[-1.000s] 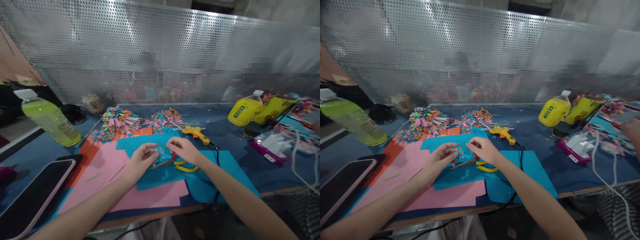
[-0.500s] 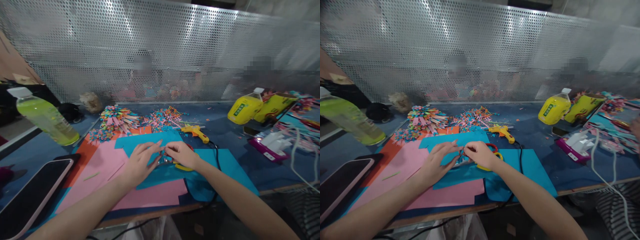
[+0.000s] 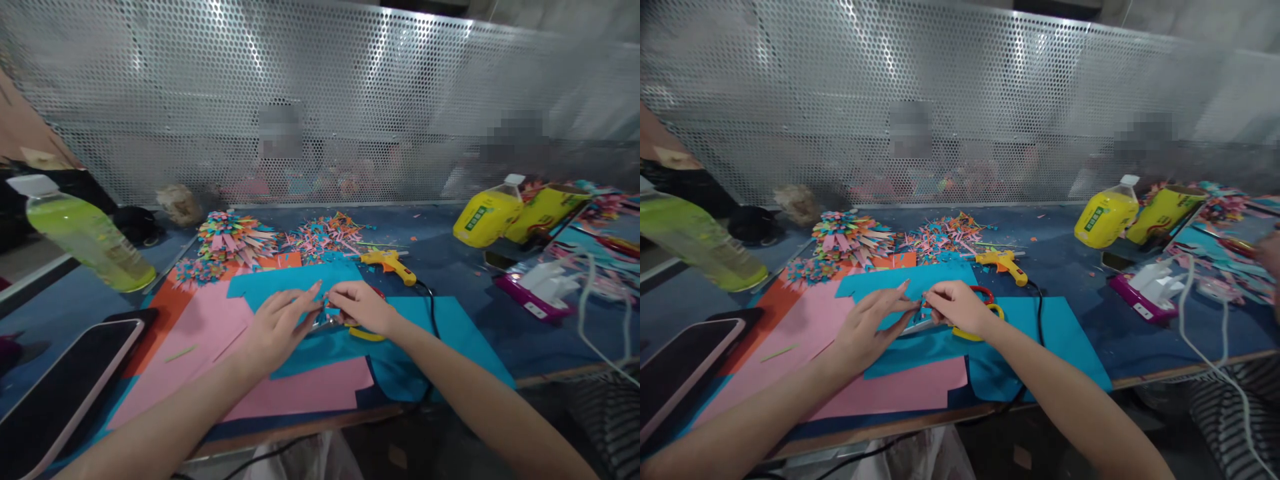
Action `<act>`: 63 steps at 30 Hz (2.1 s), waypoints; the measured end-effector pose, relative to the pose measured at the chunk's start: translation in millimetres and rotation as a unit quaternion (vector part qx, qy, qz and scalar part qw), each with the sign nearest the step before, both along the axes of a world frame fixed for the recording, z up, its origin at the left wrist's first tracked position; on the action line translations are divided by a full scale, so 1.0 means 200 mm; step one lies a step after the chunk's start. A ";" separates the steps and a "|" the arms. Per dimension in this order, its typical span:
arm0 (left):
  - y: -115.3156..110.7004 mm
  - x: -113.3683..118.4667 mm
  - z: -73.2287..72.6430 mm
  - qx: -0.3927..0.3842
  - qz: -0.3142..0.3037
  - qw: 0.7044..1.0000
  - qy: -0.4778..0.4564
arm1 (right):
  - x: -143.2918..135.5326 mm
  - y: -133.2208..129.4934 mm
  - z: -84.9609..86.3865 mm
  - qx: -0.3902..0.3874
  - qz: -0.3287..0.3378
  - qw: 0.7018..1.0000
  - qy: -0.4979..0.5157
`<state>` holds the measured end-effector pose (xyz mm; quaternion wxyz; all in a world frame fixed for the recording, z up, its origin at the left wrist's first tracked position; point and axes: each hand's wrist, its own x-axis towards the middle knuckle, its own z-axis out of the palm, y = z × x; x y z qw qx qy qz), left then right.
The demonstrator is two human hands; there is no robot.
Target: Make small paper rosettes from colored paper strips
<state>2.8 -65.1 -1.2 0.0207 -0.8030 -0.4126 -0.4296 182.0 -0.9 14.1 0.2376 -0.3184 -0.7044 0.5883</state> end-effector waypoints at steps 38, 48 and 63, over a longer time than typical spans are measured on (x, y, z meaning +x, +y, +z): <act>0.03 -0.15 0.14 -0.169 0.034 0.950 -0.260 | 0.16 0.19 0.07 0.198 -0.191 0.962 0.008; 0.04 -0.13 0.11 -0.294 -0.007 0.955 -0.040 | 0.14 0.17 0.08 0.063 -0.150 0.985 0.060; 0.04 -0.10 0.08 -0.156 -0.012 0.976 -0.150 | 0.09 0.09 0.05 0.015 0.011 0.999 0.040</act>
